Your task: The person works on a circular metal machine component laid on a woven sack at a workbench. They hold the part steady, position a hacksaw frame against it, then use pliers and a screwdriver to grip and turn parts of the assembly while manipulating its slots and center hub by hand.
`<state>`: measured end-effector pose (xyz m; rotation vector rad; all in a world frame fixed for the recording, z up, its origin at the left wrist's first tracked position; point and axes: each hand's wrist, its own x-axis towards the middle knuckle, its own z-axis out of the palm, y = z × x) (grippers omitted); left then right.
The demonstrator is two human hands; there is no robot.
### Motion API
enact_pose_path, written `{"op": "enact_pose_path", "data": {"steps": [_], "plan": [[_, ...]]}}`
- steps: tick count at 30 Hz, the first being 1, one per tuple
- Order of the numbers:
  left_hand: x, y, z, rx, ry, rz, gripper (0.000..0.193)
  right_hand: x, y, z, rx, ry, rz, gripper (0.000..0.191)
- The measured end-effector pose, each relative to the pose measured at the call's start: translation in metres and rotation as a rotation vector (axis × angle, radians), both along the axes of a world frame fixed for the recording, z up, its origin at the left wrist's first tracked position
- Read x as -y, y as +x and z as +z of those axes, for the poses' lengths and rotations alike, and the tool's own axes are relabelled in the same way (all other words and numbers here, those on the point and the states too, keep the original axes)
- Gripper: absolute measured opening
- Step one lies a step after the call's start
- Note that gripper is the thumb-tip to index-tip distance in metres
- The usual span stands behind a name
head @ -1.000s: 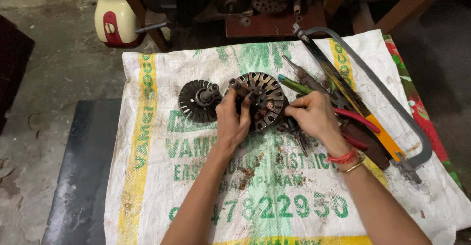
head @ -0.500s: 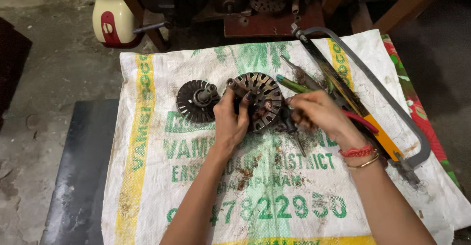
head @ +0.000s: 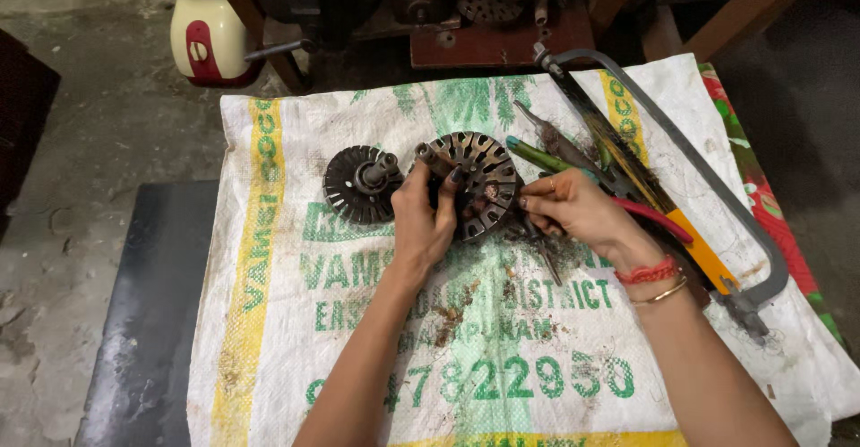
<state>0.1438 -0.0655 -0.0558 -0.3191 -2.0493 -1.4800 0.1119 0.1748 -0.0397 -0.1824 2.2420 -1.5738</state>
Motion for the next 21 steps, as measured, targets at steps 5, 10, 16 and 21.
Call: {"op": "enact_pose_path", "data": {"steps": [5, 10, 16, 21], "plan": [[0.001, 0.001, 0.001, 0.013, -0.019, 0.014, 0.017, 0.025, 0.012, 0.006, -0.313, 0.376, -0.138, 0.023], [0.0, 0.002, 0.004, 0.108, 0.049, -0.026, 0.019, 0.042, 0.019, 0.006, -0.477, 0.64, -0.253, 0.025], [0.001, 0.002, 0.005, 0.032, 0.01, -0.01, 0.016, 0.033, 0.007, 0.007, -0.322, 0.625, -0.108, 0.02], [0.0, 0.0, 0.001, 0.052, 0.004, 0.018, 0.015, 0.016, 0.006, 0.012, -0.079, 0.225, -0.031, 0.04]]}}
